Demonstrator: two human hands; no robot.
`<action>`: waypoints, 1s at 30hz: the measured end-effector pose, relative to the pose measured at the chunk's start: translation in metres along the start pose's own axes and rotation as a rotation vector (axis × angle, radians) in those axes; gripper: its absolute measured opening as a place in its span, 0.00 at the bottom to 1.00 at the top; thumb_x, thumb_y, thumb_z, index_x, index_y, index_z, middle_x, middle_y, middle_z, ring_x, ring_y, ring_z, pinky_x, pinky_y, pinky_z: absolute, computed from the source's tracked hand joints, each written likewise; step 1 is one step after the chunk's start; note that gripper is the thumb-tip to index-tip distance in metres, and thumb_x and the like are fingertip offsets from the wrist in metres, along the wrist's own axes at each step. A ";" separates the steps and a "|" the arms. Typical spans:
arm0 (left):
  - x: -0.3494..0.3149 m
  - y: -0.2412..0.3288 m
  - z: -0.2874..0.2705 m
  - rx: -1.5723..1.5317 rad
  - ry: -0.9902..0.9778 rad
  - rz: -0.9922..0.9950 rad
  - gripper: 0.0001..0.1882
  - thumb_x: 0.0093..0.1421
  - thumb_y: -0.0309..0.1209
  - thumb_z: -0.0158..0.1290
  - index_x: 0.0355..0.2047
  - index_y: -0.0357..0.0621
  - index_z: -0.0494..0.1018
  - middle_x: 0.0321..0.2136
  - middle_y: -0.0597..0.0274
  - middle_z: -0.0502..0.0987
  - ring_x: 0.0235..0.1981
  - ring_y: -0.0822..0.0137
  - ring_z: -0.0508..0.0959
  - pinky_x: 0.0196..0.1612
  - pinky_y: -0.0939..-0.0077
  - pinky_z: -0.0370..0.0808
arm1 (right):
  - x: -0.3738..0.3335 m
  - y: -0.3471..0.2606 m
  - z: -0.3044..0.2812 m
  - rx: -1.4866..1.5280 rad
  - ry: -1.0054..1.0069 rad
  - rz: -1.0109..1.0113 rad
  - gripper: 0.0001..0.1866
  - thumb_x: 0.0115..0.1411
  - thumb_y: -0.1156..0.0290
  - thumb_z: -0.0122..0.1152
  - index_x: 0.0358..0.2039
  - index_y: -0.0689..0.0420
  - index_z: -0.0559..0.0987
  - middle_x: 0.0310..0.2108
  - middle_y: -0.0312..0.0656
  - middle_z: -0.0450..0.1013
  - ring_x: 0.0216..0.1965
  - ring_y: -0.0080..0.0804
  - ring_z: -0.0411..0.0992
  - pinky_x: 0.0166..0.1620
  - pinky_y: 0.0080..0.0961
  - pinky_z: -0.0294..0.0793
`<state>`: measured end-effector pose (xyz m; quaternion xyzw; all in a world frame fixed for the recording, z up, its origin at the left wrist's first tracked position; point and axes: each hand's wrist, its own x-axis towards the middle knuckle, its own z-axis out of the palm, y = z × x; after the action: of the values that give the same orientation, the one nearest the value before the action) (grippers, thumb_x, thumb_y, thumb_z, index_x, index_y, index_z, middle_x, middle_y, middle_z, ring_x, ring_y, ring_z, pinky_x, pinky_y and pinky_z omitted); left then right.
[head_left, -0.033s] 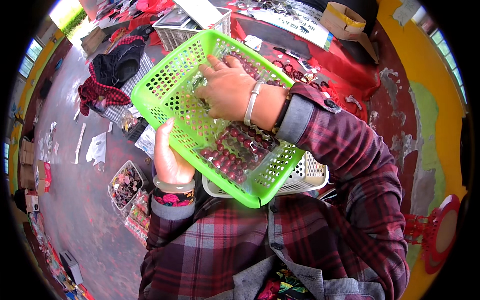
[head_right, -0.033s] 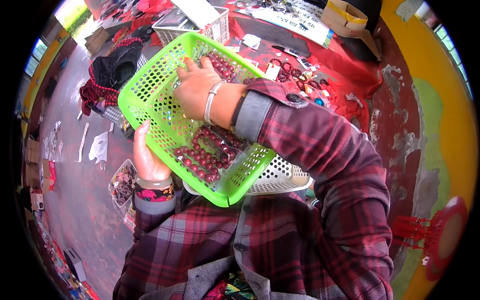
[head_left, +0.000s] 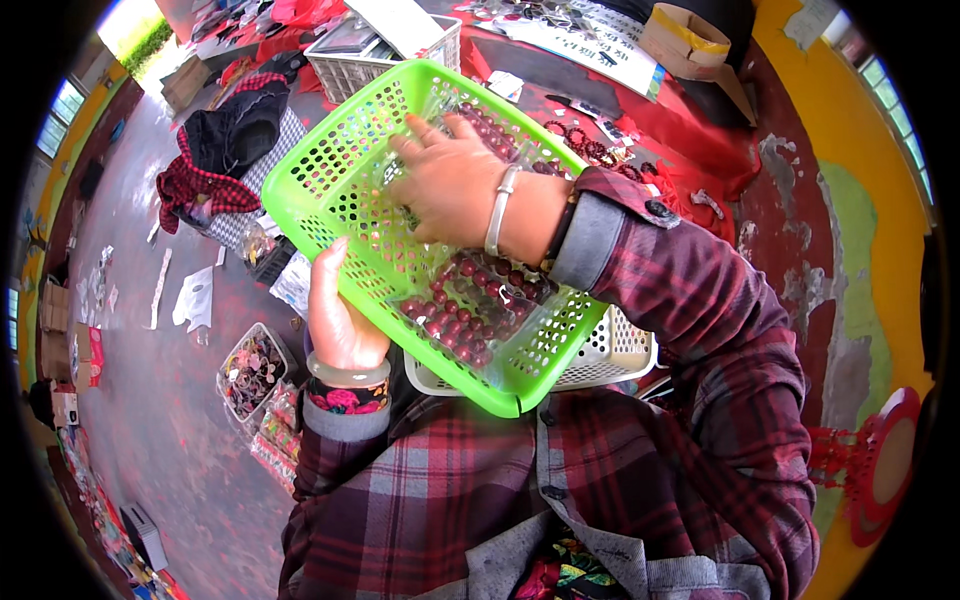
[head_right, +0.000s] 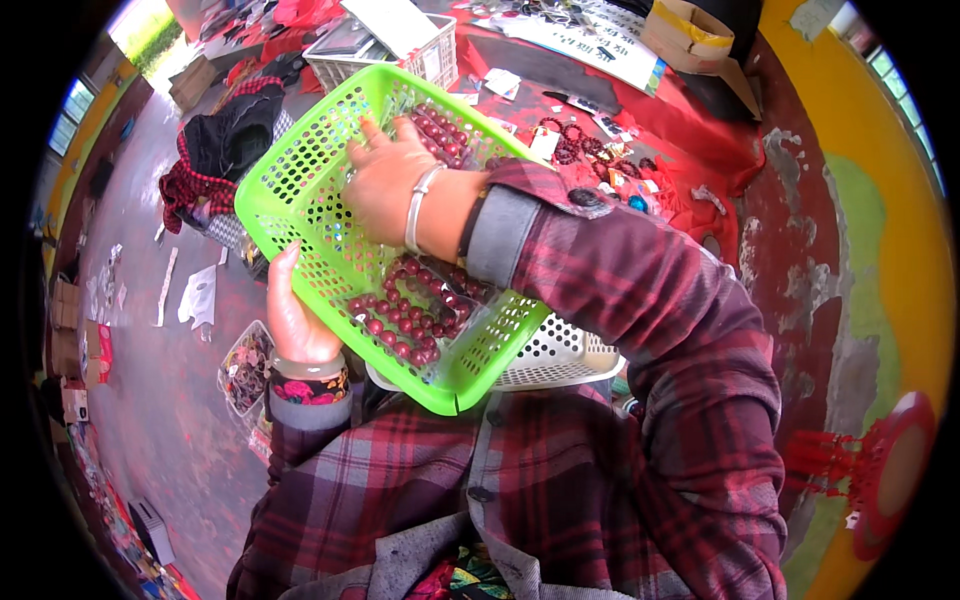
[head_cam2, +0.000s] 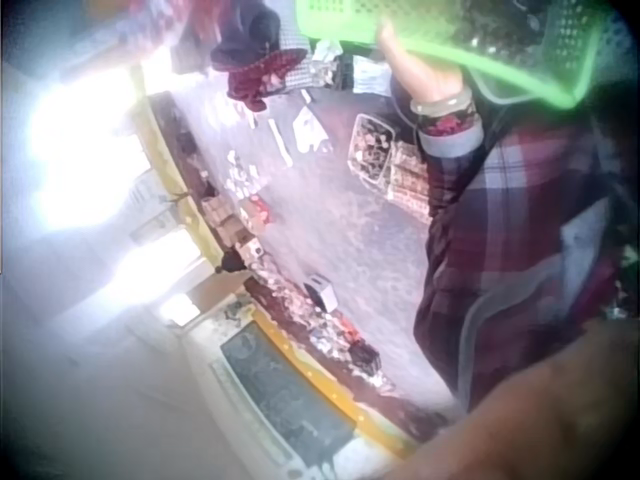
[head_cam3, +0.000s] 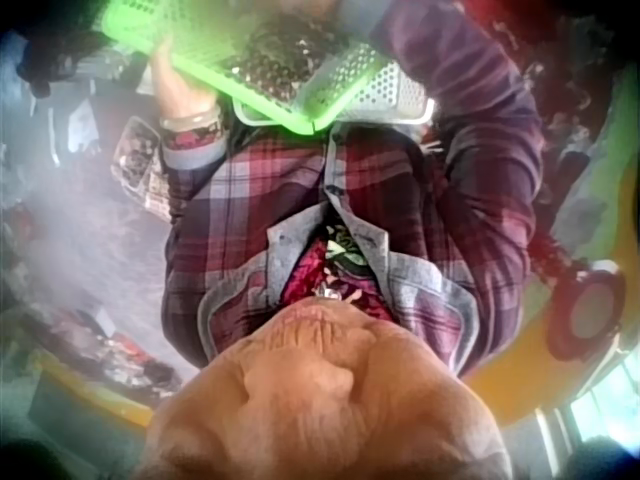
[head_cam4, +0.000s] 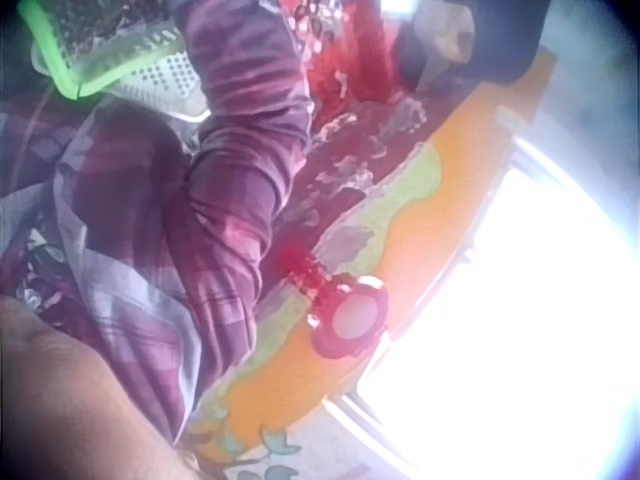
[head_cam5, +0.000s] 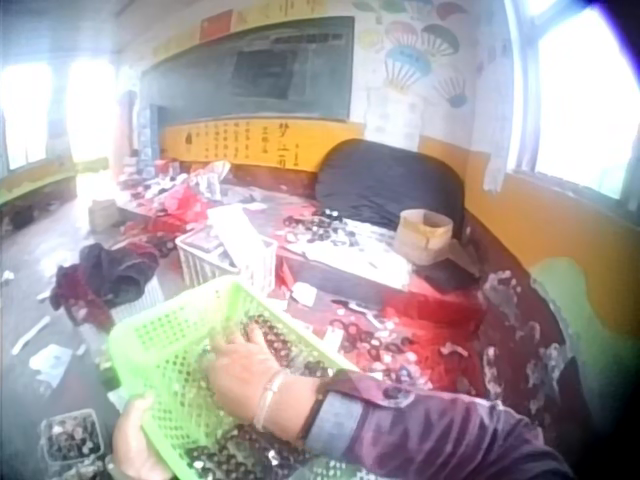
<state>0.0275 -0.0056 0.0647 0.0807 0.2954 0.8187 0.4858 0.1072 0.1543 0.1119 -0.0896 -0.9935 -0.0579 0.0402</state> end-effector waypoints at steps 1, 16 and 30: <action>-0.001 0.000 0.000 0.001 -0.007 -0.008 0.24 0.61 0.36 0.46 0.55 0.39 0.62 0.49 0.54 0.71 0.49 0.57 0.72 0.52 0.59 0.69 | 0.002 -0.001 -0.001 -0.019 -0.037 -0.008 0.29 0.46 0.55 0.64 0.52 0.42 0.74 0.57 0.52 0.60 0.64 0.54 0.51 0.60 0.58 0.50; -0.004 -0.001 0.002 -0.010 -0.005 -0.055 0.23 0.59 0.35 0.48 0.54 0.41 0.63 0.48 0.54 0.72 0.47 0.57 0.73 0.50 0.58 0.70 | 0.003 0.000 -0.010 -0.252 -0.257 -0.158 0.13 0.51 0.65 0.55 0.37 0.50 0.82 0.39 0.34 0.77 0.55 0.35 0.66 0.56 0.48 0.58; -0.003 0.001 0.004 0.011 -0.026 -0.060 0.24 0.59 0.36 0.47 0.55 0.41 0.62 0.49 0.54 0.70 0.48 0.55 0.72 0.52 0.56 0.69 | 0.001 0.018 -0.019 -0.009 -0.214 -0.212 0.17 0.53 0.70 0.52 0.44 0.47 0.79 0.47 0.33 0.74 0.63 0.38 0.56 0.63 0.64 0.40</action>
<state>0.0305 -0.0066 0.0691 0.0852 0.2958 0.8009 0.5137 0.1110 0.1699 0.1332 0.0102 -0.9957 -0.0566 -0.0727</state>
